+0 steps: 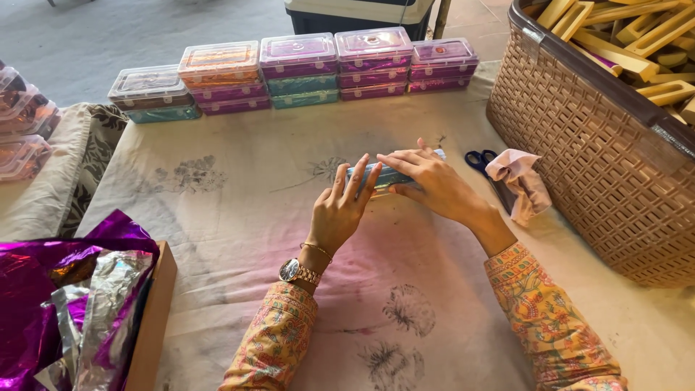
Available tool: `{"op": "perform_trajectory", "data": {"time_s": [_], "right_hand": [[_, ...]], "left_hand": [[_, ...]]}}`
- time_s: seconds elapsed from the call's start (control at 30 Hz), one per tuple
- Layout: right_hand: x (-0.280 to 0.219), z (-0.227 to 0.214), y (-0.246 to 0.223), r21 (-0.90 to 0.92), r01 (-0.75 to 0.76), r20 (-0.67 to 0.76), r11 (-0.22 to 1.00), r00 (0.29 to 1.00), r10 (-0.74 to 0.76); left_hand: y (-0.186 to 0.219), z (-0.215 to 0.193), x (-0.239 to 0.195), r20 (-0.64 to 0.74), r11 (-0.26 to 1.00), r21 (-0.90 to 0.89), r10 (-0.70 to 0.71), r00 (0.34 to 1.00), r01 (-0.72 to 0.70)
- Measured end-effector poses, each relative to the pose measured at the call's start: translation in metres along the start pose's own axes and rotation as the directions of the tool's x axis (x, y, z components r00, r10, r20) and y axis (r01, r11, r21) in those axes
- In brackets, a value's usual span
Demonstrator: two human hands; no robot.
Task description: The person opens a clear plastic container and places three blue foil-wrapped cylindrical items inside. They close the container, wipe its exterior with a cloth, and then place the container into a woven basket.
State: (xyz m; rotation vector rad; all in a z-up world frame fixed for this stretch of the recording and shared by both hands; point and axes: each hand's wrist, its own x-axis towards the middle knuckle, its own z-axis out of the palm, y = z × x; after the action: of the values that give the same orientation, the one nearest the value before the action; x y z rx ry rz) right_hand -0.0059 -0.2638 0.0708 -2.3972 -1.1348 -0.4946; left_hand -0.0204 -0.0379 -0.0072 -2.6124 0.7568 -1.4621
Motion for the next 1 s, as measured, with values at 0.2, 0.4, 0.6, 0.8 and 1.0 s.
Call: {"op": "perform_trajectory", "data": {"time_s": [0.2,0.4,0.6,0.8,1.0], "right_hand": [[0.001,-0.001,-0.001,0.033,-0.016,0.024,0.999,1.000,0.016],[0.001,-0.002,-0.002,0.015,0.016,-0.012,1.000,1.000,-0.016],[0.000,-0.005,-0.002,0.055,-0.038,0.015,0.998,0.999,0.037],[-0.005,-0.023,0.002,0.187,-0.145,0.326,0.972,0.942,0.078],[-0.035,-0.056,0.063,-0.085,-0.461,0.273,0.883,0.842,0.465]], "left_hand": [[-0.001,-0.001,-0.001,-0.020,1.000,-0.012,0.025,0.999,-0.025],[-0.002,-0.006,0.000,-0.029,0.997,-0.073,0.002,1.000,-0.004],[-0.014,-0.013,0.005,-0.081,0.988,-0.128,0.077,0.994,-0.087],[-0.026,-0.048,0.017,-0.058,0.924,-0.314,0.212,0.975,-0.220],[-0.027,-0.033,0.014,-0.086,0.948,-0.276,0.141,0.986,-0.160]]}}
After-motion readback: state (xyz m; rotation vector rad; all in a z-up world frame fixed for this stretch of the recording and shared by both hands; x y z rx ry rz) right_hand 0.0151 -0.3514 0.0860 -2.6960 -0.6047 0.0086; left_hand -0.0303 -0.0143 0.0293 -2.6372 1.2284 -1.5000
